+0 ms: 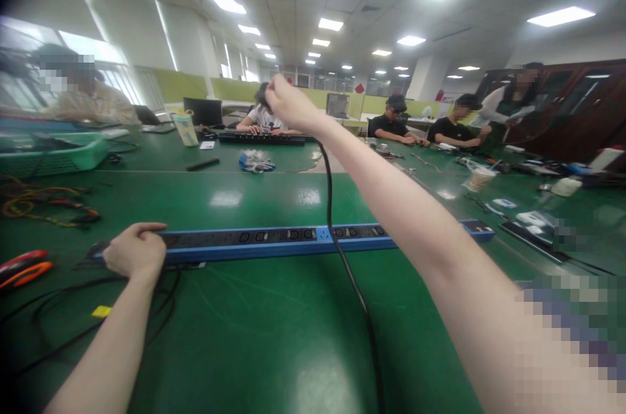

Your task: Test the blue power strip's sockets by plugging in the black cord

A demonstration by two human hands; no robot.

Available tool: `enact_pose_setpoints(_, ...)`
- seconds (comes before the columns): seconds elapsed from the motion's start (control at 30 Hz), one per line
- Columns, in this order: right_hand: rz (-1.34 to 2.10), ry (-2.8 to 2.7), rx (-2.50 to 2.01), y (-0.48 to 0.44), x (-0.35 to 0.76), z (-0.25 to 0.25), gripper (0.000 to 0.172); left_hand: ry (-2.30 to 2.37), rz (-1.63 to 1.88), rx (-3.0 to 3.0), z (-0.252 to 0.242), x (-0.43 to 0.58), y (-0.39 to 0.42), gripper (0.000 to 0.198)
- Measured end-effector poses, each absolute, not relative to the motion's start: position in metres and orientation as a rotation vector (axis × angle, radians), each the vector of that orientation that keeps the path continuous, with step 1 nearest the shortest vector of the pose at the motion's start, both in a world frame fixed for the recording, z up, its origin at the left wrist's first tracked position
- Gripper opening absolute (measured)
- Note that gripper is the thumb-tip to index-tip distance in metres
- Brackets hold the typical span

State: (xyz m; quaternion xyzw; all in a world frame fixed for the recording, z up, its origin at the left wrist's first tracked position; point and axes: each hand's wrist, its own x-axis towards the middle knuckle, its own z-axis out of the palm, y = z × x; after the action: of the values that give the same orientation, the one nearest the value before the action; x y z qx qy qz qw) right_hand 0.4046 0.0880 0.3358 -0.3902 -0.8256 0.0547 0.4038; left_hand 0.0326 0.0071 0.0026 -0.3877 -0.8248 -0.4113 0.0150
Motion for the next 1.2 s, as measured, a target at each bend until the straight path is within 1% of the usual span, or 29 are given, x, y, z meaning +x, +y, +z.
enact_pose_setpoints(0.1,0.169,-2.482,-0.969,0.067,0.373,0.281,0.013,-2.510,-1.301,-1.087,0.001,0.032,0.008,0.040)
enact_pose_setpoints(0.17,0.059,-2.731,-0.907,0.058,0.353,0.247,0.016,-2.486,-1.307,-1.062,0.000,0.031,0.009,0.038)
enact_pose_setpoints(0.23,-0.147,-2.892,-0.845,0.051,0.334,0.220,0.018,-2.474,-1.311,-1.051,-0.002,0.031,0.010,0.037)
enact_pose_setpoints(0.33,-0.429,-3.050,-0.632,0.041,0.306,0.192,0.015,-2.463,-1.316,-1.052,-0.003,0.029,0.011,0.036)
enact_pose_setpoints(0.47,-0.607,-3.120,-0.328,0.032,0.275,0.165,0.016,-2.451,-1.314,-1.062,-0.004,0.028,0.012,0.035)
enact_pose_setpoints(0.67,-0.793,-3.022,-0.076,0.041,0.251,0.141,0.014,-2.433,-1.306,-1.073,-0.003,0.029,0.011,0.036)
enact_pose_setpoints(0.93,-0.977,-2.943,0.163,0.054,0.249,0.131,0.016,-2.421,-1.325,-1.023,-0.003,0.031,0.013,0.034)
enact_pose_setpoints(1.2,-0.997,-2.983,0.260,0.059,0.254,0.134,0.018,-2.421,-1.321,-1.044,-0.005,0.029,0.013,0.035)
